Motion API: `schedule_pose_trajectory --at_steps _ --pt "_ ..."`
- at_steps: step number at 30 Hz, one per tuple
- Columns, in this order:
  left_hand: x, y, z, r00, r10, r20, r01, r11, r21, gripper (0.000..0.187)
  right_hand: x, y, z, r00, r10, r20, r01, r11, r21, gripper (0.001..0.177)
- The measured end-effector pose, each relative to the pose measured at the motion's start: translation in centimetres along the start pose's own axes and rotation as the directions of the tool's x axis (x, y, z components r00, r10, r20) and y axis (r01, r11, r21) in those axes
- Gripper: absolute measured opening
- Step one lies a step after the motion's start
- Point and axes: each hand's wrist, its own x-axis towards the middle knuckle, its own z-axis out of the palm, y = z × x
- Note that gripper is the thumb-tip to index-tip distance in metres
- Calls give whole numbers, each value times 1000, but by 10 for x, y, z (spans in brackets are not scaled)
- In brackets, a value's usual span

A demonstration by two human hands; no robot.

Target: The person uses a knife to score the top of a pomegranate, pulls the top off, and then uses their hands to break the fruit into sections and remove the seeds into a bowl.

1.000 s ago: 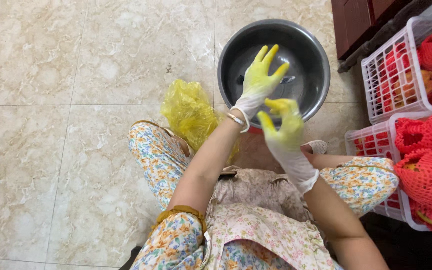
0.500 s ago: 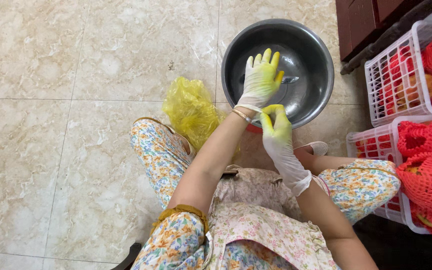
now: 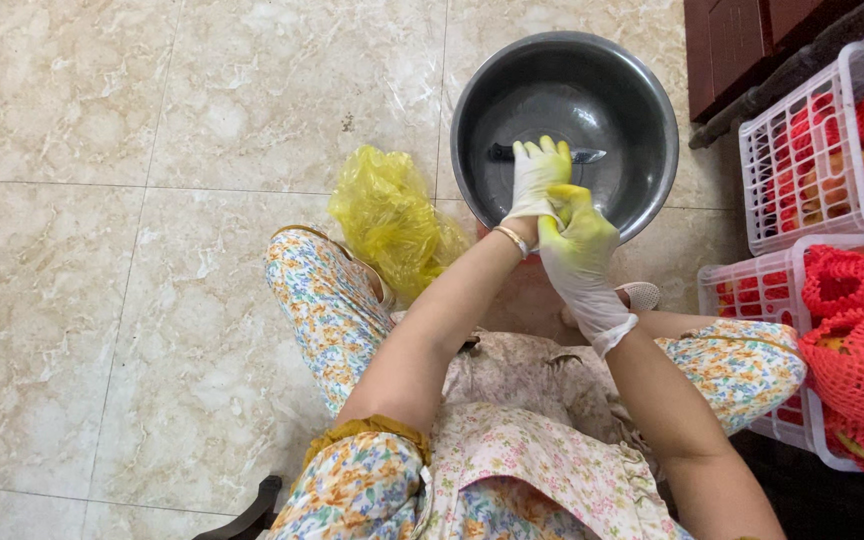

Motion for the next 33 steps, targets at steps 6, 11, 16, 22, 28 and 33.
schedule_pose_trajectory --at_steps 6,11,16,22,28,33 --pt "-4 -8 32 959 159 235 -214 949 232 28 17 -11 -5 789 -542 288 591 799 -114 11" --pt "-12 -17 -51 975 -65 212 153 887 -435 52 -20 -42 -10 798 -553 238 591 795 -136 15" --pt "35 -27 -52 876 -473 98 86 -47 -995 69 -21 -44 3 912 -398 102 410 872 -266 28" --pt "34 -58 -115 921 -162 355 101 -779 -619 79 -10 -29 30 996 18 90 11 950 -313 27" --pt "62 -120 -178 939 -216 269 -156 -962 -226 92 -126 -21 17 473 240 847 -135 971 -200 20" --pt "78 -136 -187 977 -213 34 -196 -944 -264 78 -106 -23 24 752 254 609 -452 870 196 33"
